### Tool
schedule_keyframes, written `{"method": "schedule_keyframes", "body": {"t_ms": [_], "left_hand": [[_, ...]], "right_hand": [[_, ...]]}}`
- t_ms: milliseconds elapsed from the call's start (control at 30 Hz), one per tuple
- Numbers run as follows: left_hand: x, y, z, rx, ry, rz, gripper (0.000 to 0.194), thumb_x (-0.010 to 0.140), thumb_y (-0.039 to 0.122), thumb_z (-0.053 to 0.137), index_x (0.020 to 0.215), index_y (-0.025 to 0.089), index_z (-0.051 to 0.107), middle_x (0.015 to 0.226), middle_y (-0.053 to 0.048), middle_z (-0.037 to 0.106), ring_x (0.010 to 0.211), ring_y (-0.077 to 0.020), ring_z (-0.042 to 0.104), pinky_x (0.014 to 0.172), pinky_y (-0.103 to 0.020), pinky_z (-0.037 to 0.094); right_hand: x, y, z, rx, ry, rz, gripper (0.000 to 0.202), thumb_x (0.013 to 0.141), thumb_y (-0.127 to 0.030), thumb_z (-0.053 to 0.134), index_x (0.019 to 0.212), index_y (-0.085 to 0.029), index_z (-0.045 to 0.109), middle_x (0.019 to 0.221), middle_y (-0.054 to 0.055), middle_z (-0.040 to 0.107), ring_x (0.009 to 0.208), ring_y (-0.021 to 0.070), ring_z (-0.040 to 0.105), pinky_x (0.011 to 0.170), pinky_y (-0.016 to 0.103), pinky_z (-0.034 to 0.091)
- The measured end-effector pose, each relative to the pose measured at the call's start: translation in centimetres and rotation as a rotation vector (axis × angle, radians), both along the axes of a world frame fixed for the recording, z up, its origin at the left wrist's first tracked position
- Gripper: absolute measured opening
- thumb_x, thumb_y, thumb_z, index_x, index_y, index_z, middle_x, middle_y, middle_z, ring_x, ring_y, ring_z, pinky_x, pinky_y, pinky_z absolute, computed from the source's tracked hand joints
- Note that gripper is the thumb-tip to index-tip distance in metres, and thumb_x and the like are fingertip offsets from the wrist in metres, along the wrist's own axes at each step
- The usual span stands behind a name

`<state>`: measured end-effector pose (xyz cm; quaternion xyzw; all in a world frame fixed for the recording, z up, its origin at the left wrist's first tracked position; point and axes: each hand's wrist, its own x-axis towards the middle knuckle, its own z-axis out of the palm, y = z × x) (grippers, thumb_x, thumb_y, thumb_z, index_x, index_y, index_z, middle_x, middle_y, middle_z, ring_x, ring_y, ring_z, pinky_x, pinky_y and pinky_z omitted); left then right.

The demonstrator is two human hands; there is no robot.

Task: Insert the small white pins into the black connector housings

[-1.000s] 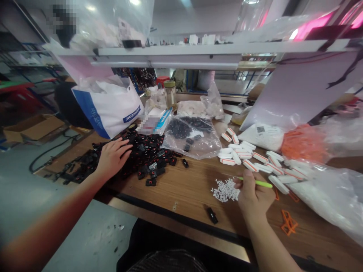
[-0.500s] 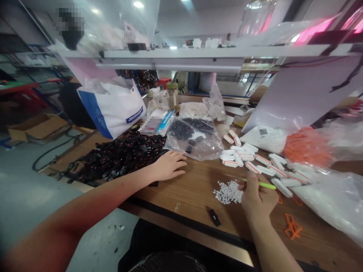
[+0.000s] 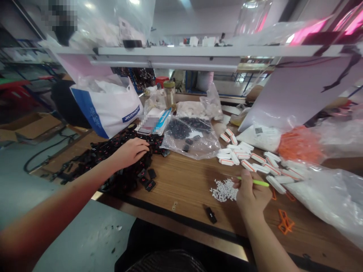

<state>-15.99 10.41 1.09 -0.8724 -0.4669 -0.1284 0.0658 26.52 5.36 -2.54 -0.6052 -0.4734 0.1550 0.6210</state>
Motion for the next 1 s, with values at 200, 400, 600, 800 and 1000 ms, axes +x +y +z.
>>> {"method": "schedule_keyframes", "body": {"t_ms": [200, 400, 600, 800, 1000], "left_hand": [[7.4, -3.7, 0.6, 0.073, -0.221, 0.068, 0.021, 0.097, 0.023, 0.053, 0.109, 0.021, 0.07, 0.124, -0.006, 0.066, 0.115, -0.0248, 0.057, 0.102, -0.044, 0.043], [19.3, -8.3, -2.3, -0.239, -0.116, -0.487, 0.048, 0.093, 0.046, 0.062, 0.133, 0.021, 0.056, 0.137, -0.007, 0.059, 0.116, -0.026, 0.056, 0.096, -0.041, 0.047], [18.7, -8.6, -4.5, -0.17, -0.043, -0.451, 0.019, 0.099, 0.019, 0.053, 0.111, 0.021, 0.068, 0.114, -0.006, 0.068, 0.107, -0.0223, 0.057, 0.09, -0.037, 0.046], [18.5, -9.8, -2.9, -0.293, -0.249, -0.339, 0.024, 0.095, 0.016, 0.053, 0.117, 0.017, 0.063, 0.114, -0.007, 0.066, 0.103, -0.0197, 0.06, 0.093, -0.035, 0.049], [22.5, -11.4, -3.2, -0.229, -0.142, -0.494, 0.03, 0.095, 0.032, 0.06, 0.123, 0.021, 0.061, 0.123, -0.011, 0.062, 0.111, -0.028, 0.058, 0.075, -0.037, 0.055]], "right_hand": [[-0.1, 0.0, 0.2, 0.013, 0.034, 0.02, 0.032, 0.088, -0.04, 0.059, 0.068, -0.016, 0.066, 0.052, 0.001, 0.061, 0.041, 0.0137, 0.054, 0.042, 0.025, 0.042], [0.4, 0.2, -0.2, -0.017, -0.007, -0.009, 0.035, 0.088, -0.042, 0.058, 0.065, -0.017, 0.063, 0.049, 0.0, 0.058, 0.041, 0.0133, 0.051, 0.044, 0.026, 0.042], [0.4, 0.3, -0.3, -0.02, 0.022, -0.017, 0.033, 0.087, -0.043, 0.058, 0.071, -0.016, 0.066, 0.049, 0.0, 0.058, 0.041, 0.0146, 0.053, 0.044, 0.027, 0.043], [0.0, 0.0, 0.1, 0.022, 0.032, 0.011, 0.036, 0.088, -0.045, 0.058, 0.07, -0.015, 0.066, 0.049, -0.002, 0.056, 0.041, 0.0125, 0.051, 0.043, 0.025, 0.04], [-0.1, -0.1, 0.3, 0.042, 0.046, 0.001, 0.042, 0.088, -0.051, 0.057, 0.071, -0.015, 0.067, 0.047, -0.001, 0.057, 0.04, 0.0133, 0.052, 0.043, 0.025, 0.04]]}}
